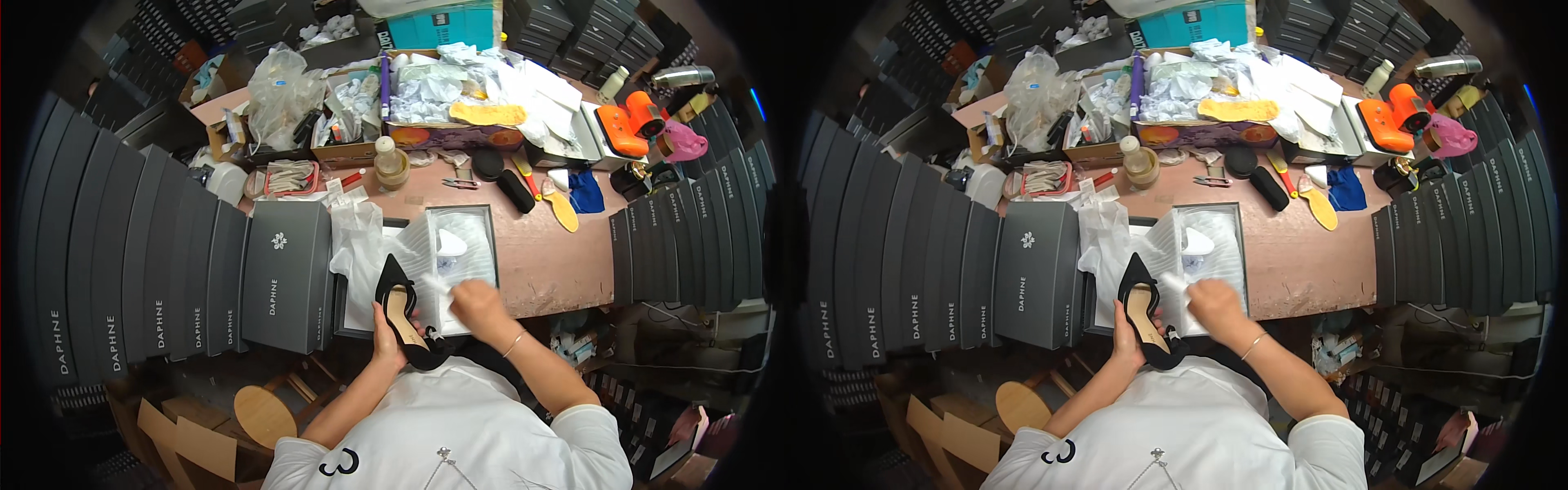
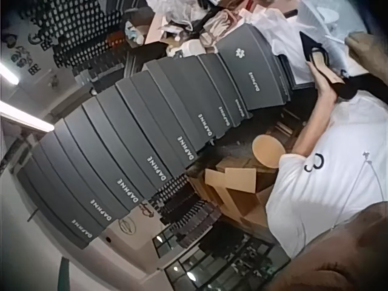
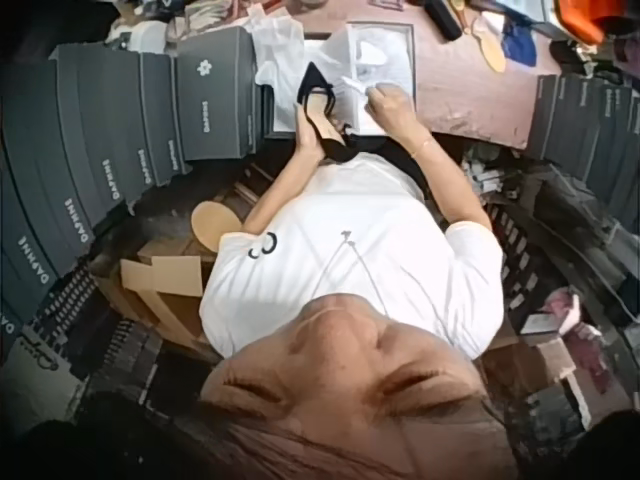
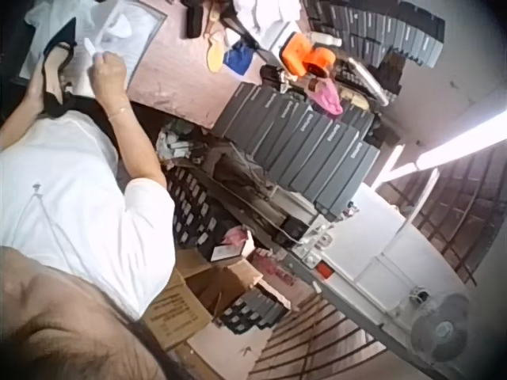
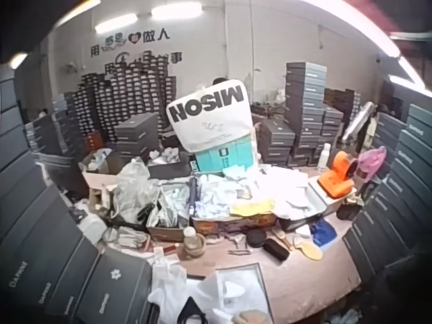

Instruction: Packing black high-heeled shoes into boxes with tissue paper at a workstation.

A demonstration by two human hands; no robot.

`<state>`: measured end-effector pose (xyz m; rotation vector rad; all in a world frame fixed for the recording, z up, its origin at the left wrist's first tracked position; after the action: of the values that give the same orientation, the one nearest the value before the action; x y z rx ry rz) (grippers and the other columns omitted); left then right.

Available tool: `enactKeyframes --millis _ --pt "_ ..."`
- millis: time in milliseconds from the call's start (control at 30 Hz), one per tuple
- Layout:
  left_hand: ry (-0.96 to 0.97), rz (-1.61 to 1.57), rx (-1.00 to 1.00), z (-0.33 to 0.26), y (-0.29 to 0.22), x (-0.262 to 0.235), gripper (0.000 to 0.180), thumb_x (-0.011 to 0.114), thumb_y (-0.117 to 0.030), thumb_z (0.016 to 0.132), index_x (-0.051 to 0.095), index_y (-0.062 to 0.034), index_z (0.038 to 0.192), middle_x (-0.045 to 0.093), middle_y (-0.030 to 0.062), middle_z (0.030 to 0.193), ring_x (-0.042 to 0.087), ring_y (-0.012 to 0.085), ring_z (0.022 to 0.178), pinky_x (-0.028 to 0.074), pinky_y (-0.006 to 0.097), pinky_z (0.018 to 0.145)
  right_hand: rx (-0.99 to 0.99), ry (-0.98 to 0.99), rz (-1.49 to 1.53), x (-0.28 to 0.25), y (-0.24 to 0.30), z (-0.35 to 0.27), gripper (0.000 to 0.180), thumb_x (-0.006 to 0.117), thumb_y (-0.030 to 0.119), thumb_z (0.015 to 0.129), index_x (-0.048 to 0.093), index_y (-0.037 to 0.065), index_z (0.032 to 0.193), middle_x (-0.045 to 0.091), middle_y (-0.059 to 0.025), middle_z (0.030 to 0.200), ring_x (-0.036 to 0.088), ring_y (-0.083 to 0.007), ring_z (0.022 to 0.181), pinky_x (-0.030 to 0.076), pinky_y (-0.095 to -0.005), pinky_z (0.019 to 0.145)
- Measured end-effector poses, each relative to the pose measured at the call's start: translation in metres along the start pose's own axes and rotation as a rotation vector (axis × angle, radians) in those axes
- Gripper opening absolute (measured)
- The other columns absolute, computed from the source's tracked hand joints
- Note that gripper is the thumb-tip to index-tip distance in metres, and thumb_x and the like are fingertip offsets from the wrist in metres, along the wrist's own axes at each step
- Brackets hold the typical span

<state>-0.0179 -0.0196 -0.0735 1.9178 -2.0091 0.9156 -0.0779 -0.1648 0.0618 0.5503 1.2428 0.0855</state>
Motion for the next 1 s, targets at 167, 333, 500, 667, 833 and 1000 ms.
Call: enactKeyframes --millis 167,333,500,667,833,1000 --pt "0.144 0.075 0.100 -0.001 -0.018 0.038 0.078 0.027 -0.074 0.089 0.048 -0.0083 0.125 0.058 0.0081 0.106 0.059 0.0232 0.087 0.051 0.040 0.078 0.264 0.083 0.364 0.017 -0.023 0.017 0.058 0.068 0.023 0.082 0.046 -0.003 0.128 0.061 -0.0234 0.107 0.059 -0.0405 0.098 0.049 -0.0407 0.083" --pt "0.201 0.139 0.251 -0.020 -0.011 0.059 0.084 0.030 -0.074 0.087 0.030 -0.0101 0.142 0.042 0.0082 0.138 0.043 0.0240 0.126 0.038 0.039 0.102 0.358 0.246 0.733 0.101 0.013 0.041 0.069 0.042 0.051 0.094 0.051 -0.016 0.083 0.049 -0.0372 0.088 0.047 -0.0461 0.082 0.039 -0.0460 0.076" --pt "0.245 0.420 0.132 -0.023 -0.032 0.041 0.088 0.026 -0.075 0.087 0.020 -0.0120 0.148 0.034 0.0097 0.146 0.040 0.0248 0.130 0.035 0.043 0.105 0.293 0.104 0.535 0.110 0.034 0.043 0.072 0.041 0.051 0.095 0.053 -0.019 0.078 0.053 -0.0396 0.085 0.050 -0.0486 0.079 0.042 -0.0482 0.076" --pt "0.176 0.396 0.042 0.041 -0.062 0.037 0.050 0.045 -0.056 0.093 0.055 -0.0108 0.112 0.063 0.0088 0.090 0.063 0.0224 0.080 0.053 0.039 0.072 0.204 0.224 0.510 0.090 0.065 0.033 0.073 0.040 0.057 0.093 0.056 -0.014 0.081 0.052 -0.0361 0.088 0.048 -0.0460 0.079 0.040 -0.0479 0.076" --pt "0.202 0.469 -0.036 0.052 -0.053 0.059 0.032 0.054 -0.039 0.094 0.051 -0.0095 0.107 0.059 0.0055 0.089 0.062 0.0178 0.078 0.053 0.033 0.068 0.323 0.157 0.617 0.108 0.028 0.029 0.079 0.041 0.061 0.091 0.054 -0.017 0.083 0.053 -0.0354 0.088 0.050 -0.0451 0.084 0.040 -0.0480 0.080" --pt "0.268 0.655 0.023 0.069 -0.019 0.119 0.034 0.054 -0.039 0.095 0.054 -0.0078 0.109 0.059 0.0045 0.088 0.060 0.0143 0.079 0.051 0.029 0.071 0.436 0.164 0.569 0.072 -0.024 0.006 0.078 0.055 0.058 0.085 0.051 -0.018 0.103 0.052 -0.0357 0.102 0.050 -0.0452 0.093 0.040 -0.0461 0.085"
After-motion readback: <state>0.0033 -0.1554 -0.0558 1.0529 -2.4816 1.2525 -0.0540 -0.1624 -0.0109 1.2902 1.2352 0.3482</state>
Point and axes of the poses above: each hand's wrist, its own z-axis towards the middle knuckle, its own x-axis out of the palm, y = z × x, the point moved 9 cm from there along z, towards the middle knuckle
